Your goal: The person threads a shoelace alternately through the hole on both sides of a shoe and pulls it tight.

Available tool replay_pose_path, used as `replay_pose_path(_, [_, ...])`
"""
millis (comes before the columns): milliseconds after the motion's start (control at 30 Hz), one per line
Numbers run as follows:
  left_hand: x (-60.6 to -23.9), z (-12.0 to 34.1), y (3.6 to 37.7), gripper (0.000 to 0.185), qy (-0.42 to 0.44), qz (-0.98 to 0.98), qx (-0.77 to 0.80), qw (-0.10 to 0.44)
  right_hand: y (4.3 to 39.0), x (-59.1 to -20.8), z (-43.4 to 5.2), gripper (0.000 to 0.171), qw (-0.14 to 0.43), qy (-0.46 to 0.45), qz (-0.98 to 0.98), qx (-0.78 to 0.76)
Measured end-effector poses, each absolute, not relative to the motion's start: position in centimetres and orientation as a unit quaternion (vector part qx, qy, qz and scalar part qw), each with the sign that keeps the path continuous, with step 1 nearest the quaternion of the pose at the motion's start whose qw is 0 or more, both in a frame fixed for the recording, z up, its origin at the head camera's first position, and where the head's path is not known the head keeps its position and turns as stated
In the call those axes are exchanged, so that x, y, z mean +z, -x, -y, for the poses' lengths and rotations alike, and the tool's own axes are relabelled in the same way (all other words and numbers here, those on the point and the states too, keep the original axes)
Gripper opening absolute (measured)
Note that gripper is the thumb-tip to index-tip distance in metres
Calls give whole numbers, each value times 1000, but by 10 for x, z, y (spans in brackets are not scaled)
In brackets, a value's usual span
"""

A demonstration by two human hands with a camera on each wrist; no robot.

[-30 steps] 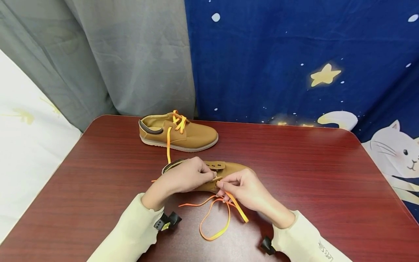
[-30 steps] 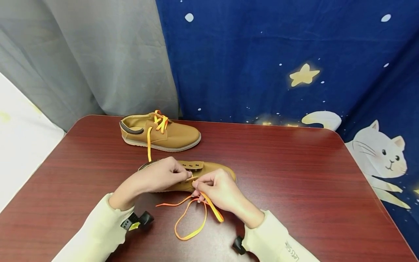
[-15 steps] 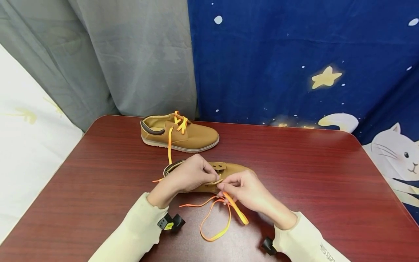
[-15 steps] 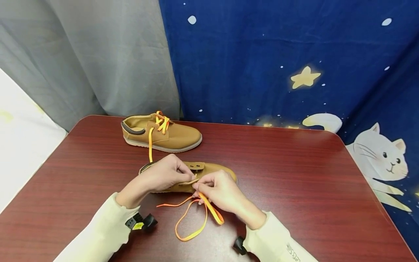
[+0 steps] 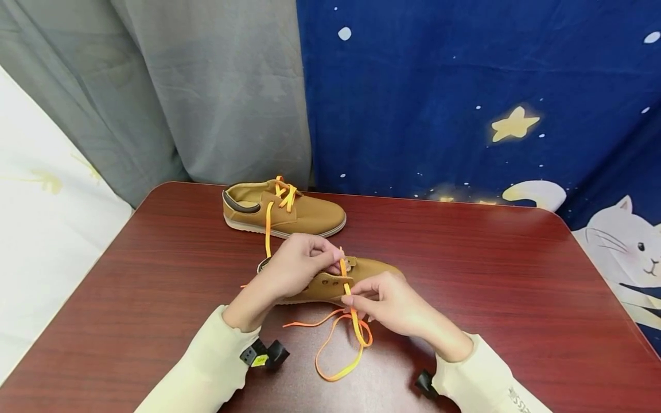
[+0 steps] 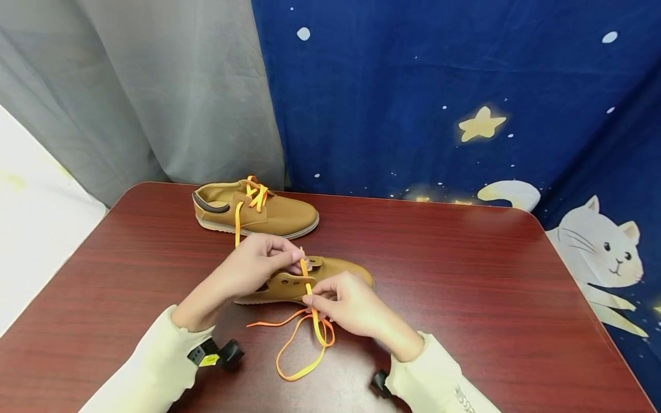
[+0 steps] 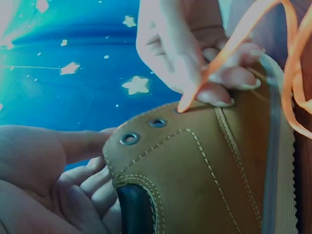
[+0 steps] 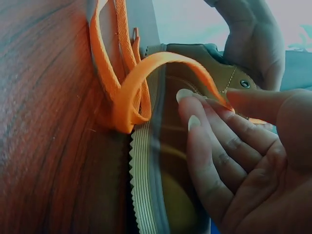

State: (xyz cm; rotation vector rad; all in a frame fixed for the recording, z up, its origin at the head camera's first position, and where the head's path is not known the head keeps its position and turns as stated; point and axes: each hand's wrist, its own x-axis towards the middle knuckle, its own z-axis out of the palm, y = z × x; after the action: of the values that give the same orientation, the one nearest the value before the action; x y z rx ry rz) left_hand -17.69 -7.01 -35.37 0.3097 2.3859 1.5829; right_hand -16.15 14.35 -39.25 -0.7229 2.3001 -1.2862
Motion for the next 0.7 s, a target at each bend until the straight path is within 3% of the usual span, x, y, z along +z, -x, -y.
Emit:
replay_pose_path(167, [-350, 70, 178, 27, -69, -739, 657, 130, 161, -393, -143, 21, 204, 262, -824, -460])
replay_pose_path(300, [-352, 67, 178, 28, -67, -737, 661, 126, 161, -394, -143, 20, 203, 258, -825, -461])
replay_pose_path(467, [-356, 61, 175, 22, -89, -788, 596, 126, 161, -395, -143, 20, 205, 257, -822, -465])
replay_pose_path(700, [-354, 49, 162, 17, -92, -898, 425, 66, 161, -395, -142, 21, 200, 262, -826, -457])
